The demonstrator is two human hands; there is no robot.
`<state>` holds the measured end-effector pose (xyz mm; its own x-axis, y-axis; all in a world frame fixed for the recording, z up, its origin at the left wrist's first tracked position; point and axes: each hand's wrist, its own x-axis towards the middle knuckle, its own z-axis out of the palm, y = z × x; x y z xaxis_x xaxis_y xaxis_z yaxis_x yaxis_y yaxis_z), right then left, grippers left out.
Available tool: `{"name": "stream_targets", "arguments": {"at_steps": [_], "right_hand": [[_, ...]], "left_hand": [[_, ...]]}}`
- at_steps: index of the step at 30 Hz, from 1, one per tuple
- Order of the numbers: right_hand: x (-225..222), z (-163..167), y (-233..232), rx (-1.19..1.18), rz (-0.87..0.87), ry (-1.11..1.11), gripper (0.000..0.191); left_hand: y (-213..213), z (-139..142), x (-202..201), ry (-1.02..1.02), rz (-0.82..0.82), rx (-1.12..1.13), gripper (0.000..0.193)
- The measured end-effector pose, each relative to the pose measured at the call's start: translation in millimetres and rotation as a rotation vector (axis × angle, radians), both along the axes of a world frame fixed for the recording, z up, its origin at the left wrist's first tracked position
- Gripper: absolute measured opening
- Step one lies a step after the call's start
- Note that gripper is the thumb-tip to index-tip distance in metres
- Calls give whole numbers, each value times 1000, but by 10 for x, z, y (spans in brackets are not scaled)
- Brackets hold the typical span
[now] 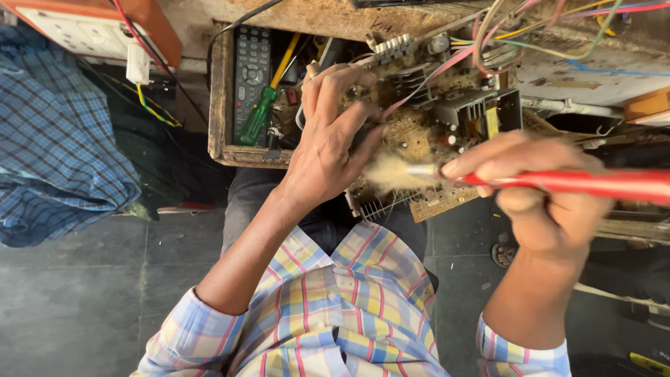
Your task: The person brushes dust off a dusty circuit board with a paintbrush, then holds the board steady and solders components on it with a soldering iron, working across different points on the board.
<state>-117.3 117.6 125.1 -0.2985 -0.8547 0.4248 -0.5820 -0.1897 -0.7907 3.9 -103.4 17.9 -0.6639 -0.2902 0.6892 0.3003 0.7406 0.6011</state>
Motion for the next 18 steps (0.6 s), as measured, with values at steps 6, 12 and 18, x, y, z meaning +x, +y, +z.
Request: {"name": "stream_targets", "arguments": {"at_steps": [6,12,18], "right_hand": [[184,247,-232,344,80,501,32],[287,224,-369,271,213,474,29],[171,130,-218,258,128,530,29]], "left_hand": [[-25,3,17,-16,-33,3,21],[-46,-2,20,8,-45,12,22],[-46,-19,25,-20,-43,22,20]]}}
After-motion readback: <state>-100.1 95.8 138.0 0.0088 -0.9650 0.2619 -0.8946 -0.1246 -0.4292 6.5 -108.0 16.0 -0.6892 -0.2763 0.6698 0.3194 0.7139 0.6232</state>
